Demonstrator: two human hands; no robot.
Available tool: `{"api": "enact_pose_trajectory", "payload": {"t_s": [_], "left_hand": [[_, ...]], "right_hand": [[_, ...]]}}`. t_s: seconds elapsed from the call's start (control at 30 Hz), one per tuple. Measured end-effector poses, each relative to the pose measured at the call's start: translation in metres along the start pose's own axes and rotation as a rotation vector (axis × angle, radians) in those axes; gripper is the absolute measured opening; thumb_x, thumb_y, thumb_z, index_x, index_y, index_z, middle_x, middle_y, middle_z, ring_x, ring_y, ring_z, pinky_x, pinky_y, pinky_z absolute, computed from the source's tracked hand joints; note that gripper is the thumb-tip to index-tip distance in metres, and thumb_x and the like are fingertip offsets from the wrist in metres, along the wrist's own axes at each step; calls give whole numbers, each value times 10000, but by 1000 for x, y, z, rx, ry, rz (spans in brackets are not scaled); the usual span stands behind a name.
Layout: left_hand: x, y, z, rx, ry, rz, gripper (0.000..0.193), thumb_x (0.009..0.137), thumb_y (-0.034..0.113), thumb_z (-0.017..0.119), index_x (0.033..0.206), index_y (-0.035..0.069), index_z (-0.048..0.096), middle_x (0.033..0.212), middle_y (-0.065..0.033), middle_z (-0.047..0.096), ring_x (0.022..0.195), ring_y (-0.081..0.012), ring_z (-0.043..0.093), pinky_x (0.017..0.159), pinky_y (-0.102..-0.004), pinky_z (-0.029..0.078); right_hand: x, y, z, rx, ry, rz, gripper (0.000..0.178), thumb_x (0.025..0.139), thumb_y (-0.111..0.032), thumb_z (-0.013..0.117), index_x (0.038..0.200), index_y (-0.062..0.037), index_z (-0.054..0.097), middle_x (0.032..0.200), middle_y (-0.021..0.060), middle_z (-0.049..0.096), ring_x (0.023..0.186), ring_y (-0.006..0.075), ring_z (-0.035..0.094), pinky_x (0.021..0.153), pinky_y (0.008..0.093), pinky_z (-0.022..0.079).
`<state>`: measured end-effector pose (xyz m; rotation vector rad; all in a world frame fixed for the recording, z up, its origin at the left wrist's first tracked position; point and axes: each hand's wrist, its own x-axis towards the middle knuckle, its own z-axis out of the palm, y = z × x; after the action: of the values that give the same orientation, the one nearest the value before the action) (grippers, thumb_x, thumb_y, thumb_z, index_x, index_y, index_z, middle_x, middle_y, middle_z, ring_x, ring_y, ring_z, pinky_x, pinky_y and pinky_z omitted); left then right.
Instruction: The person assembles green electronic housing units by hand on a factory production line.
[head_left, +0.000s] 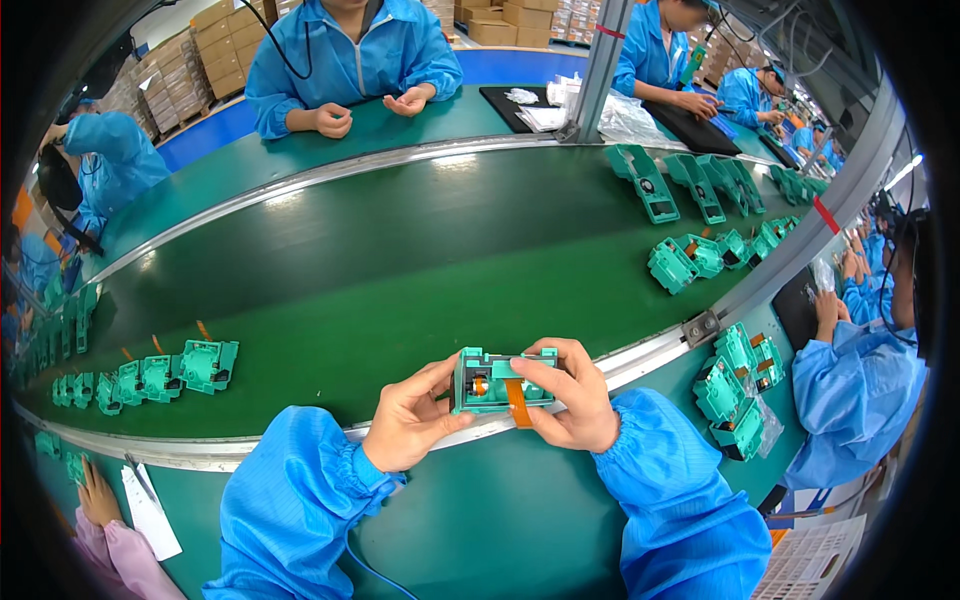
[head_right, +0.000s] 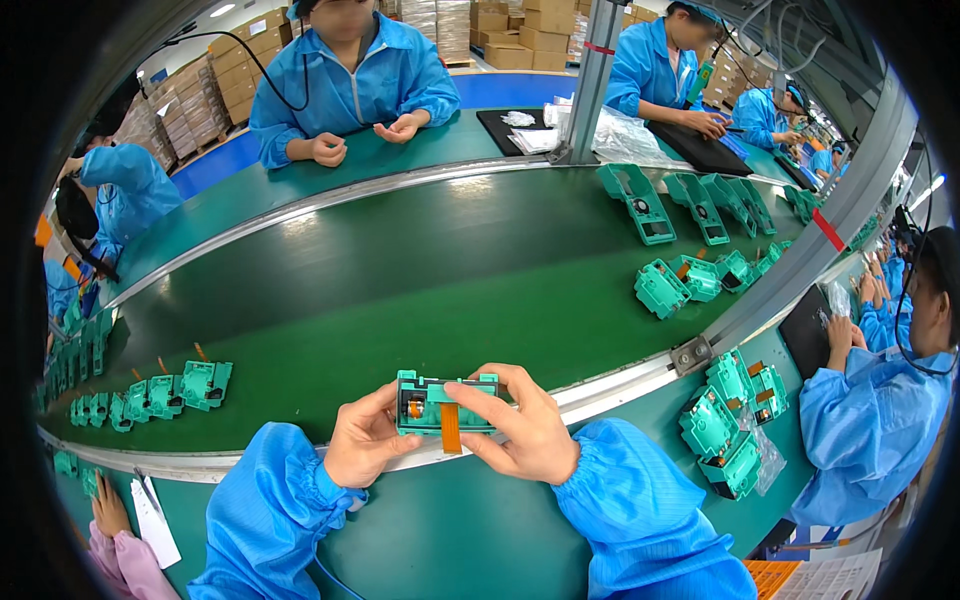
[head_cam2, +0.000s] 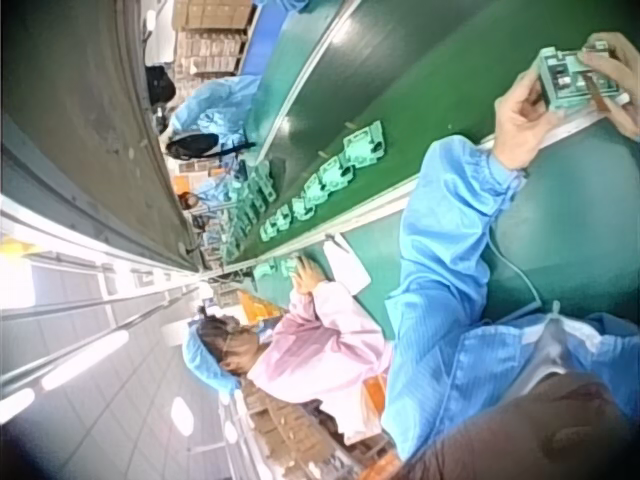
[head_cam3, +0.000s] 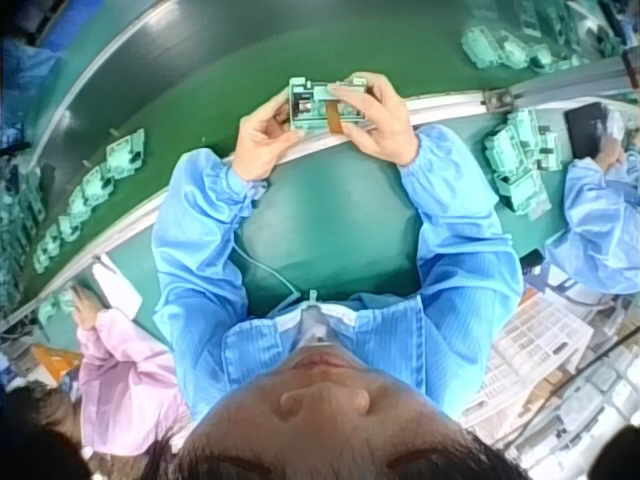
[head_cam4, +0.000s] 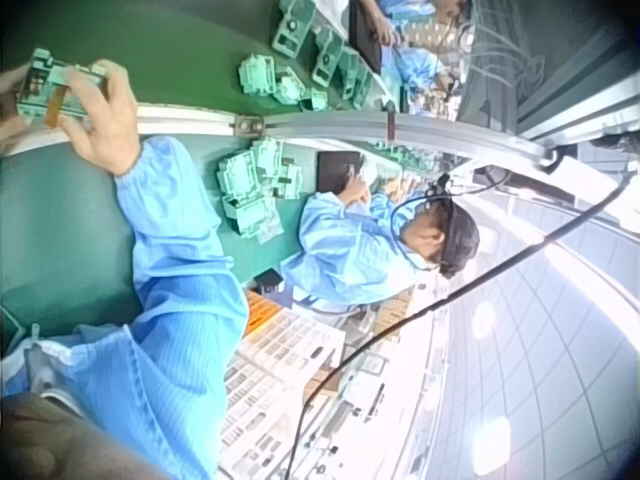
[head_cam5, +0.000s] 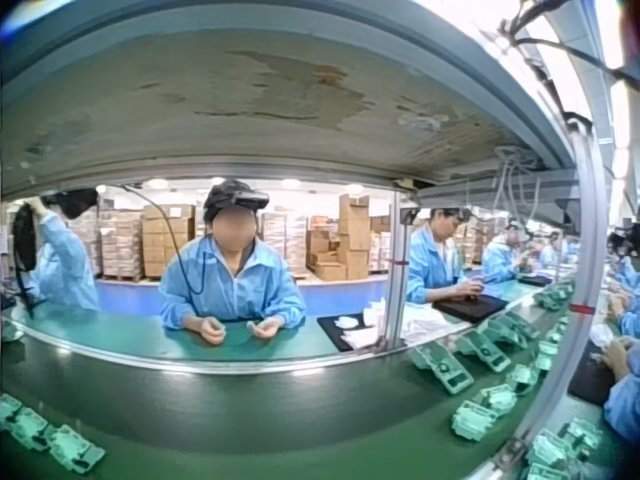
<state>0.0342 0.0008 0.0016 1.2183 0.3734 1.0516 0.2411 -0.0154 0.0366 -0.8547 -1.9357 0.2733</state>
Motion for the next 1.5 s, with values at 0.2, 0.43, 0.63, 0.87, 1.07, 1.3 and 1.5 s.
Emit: {"api": "enact_pose_trajectory", "payload": {"t_s": [0.2,0.43,0.63,0.87,1.07,1.3,1.5], "left_hand": [[0,1,3,-6,14,-33,607,730,-149,568,1280,-17,346,1241,-122,416,1176,-234,385,958,-366,379],[0,1,3,6,8,-17,594,727,-152,568,1268,-24,360,1236,-126,417,1168,-237,392,954,-375,390],[0,0,2,0,12,-10,585,729,-154,564,1264,-22,367,1246,-129,400,1165,-251,396,956,-385,389],[1,2,3,-6,2,-9,587,730,-150,566,1266,-23,364,1227,-129,416,1169,-250,394,964,-393,379],[0,3,4,7,3,-16,596,726,-145,575,1268,-25,359,1222,-135,419,1162,-247,401,975,-402,368],[-1,5,5,26,31,-32,598,722,-132,591,1265,-27,363,1206,-136,427,1144,-242,418,965,-399,379],[-2,5,7,43,39,3,635,693,-67,666,1259,-15,383,1128,-114,462,1056,-207,475,932,-372,412]], "right_hand": [[0,3,-1,-76,-21,-54,472,609,-124,728,1058,-81,589,985,161,518,716,241,569,604,309,491],[0,5,-1,-29,16,-124,415,598,-105,738,983,-61,591,982,170,527,739,251,585,606,312,496],[-1,5,-1,13,26,-65,454,582,-93,737,1002,-48,573,979,171,527,724,250,587,605,311,499],[-3,9,-2,-31,-3,-94,461,593,-117,723,1027,-57,580,954,167,520,721,250,589,594,310,500],[-1,9,-3,-62,-19,-93,446,601,-121,716,1023,-61,586,945,168,519,707,250,587,580,306,500],[0,9,-3,-50,-40,-76,442,602,-121,717,1017,-49,582,936,167,522,715,255,586,585,312,497],[-6,17,-1,124,-29,-5,518,640,-89,724,1089,-2,480,992,176,522,846,253,562,736,322,456]]}}
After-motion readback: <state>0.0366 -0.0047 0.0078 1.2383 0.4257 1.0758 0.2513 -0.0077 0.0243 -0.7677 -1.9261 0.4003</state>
